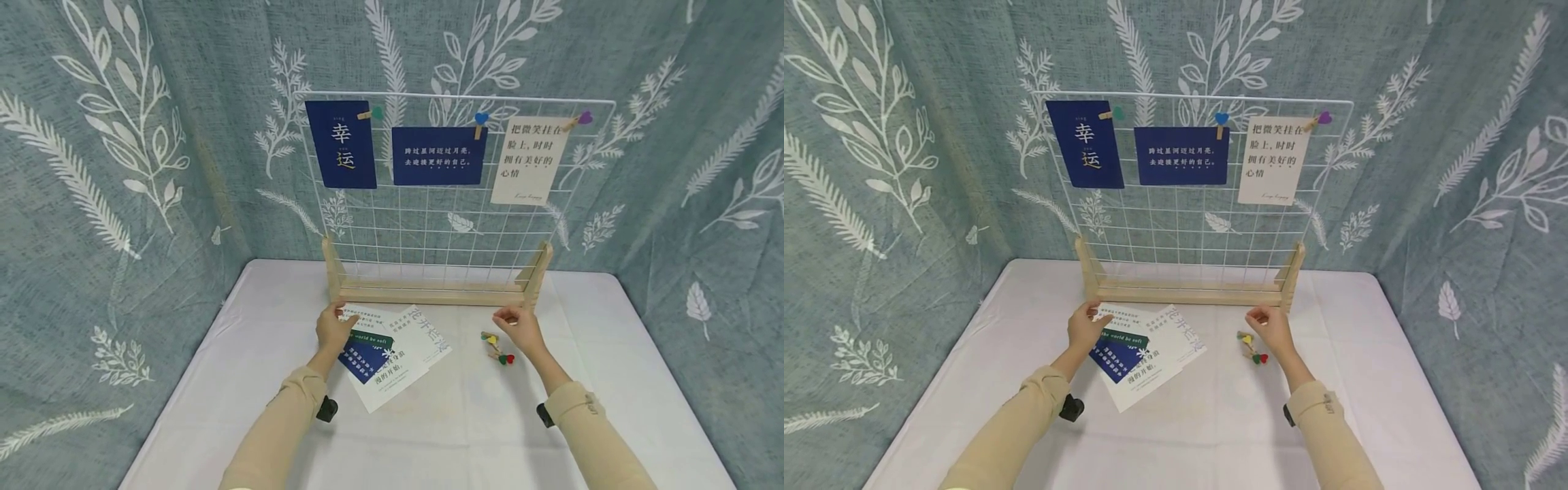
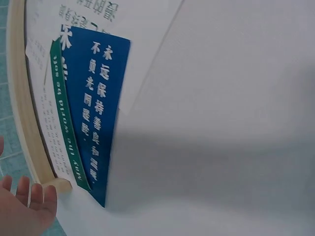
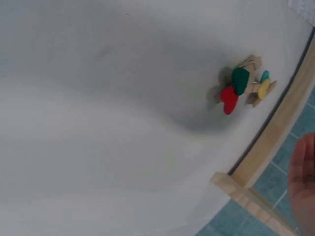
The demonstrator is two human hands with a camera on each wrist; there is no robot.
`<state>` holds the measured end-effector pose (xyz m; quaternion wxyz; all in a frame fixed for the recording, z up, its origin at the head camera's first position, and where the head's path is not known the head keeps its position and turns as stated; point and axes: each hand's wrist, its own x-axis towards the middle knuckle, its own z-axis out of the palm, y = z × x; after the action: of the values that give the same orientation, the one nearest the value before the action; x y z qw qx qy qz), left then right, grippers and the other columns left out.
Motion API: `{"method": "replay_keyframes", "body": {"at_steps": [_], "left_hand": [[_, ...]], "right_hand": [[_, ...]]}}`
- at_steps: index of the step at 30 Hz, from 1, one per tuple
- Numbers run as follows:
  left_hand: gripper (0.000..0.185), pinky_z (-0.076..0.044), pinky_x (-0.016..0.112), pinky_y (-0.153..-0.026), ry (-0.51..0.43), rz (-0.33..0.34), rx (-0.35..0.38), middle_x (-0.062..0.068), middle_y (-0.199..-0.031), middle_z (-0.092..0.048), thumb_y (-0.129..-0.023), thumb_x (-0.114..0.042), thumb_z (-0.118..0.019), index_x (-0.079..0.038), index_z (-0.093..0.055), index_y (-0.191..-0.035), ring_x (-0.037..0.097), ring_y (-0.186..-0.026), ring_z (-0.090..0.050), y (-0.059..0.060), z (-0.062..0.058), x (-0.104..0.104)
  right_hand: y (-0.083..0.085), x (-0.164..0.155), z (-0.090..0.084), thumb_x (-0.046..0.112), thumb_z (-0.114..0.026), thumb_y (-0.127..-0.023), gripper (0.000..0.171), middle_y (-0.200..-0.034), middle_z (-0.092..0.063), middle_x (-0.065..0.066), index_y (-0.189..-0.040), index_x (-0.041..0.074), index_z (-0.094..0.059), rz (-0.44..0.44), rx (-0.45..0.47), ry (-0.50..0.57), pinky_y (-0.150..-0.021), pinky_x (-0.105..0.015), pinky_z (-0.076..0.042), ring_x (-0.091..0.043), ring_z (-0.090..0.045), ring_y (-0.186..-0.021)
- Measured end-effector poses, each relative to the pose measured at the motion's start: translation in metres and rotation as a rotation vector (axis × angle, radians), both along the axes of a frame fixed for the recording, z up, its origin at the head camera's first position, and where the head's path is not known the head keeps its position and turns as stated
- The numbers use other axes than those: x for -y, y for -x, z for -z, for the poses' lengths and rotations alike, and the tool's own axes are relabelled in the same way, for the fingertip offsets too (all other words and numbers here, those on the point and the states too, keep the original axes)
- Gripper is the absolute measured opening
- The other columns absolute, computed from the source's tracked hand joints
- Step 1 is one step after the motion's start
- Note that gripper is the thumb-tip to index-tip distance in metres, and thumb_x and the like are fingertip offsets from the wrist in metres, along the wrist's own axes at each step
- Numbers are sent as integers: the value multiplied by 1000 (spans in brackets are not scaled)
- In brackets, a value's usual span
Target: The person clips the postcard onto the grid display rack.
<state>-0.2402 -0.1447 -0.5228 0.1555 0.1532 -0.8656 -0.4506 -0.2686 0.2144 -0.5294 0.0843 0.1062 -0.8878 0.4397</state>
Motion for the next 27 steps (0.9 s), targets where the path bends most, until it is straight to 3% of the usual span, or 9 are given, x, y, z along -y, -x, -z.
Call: {"method": "replay_keyframes", "body": {"at_steps": [11,20,27], "left_hand": [[55,-42,49,-93,48,-38,84,30,-115,-57,-80,-10,-72,8,-51,-128,43,-108,-51,1,13,11],[63,-39,52,-92,222,-121,280,32,-122,-49,-80,-27,-73,7,-50,-127,45,-112,-43,-1,16,12],[71,-38,59,-99,309,-67,410,33,-129,-43,-82,-38,-69,7,-44,-132,49,-122,-38,-5,22,18]], "right_hand": [[-2,-7,11,3,-63,-88,13,-89,-68,-23,-92,-9,-65,13,88,-41,-73,-31,-53,-32,-63,-83],[-4,-7,17,4,-62,-88,14,-90,-67,-22,-94,-8,-64,26,116,-69,-78,-41,-52,-33,-62,-84],[-6,-9,20,2,-62,-87,12,-89,-67,-22,-92,-8,-64,22,133,-87,-76,-39,-52,-33,-63,-84]]}}
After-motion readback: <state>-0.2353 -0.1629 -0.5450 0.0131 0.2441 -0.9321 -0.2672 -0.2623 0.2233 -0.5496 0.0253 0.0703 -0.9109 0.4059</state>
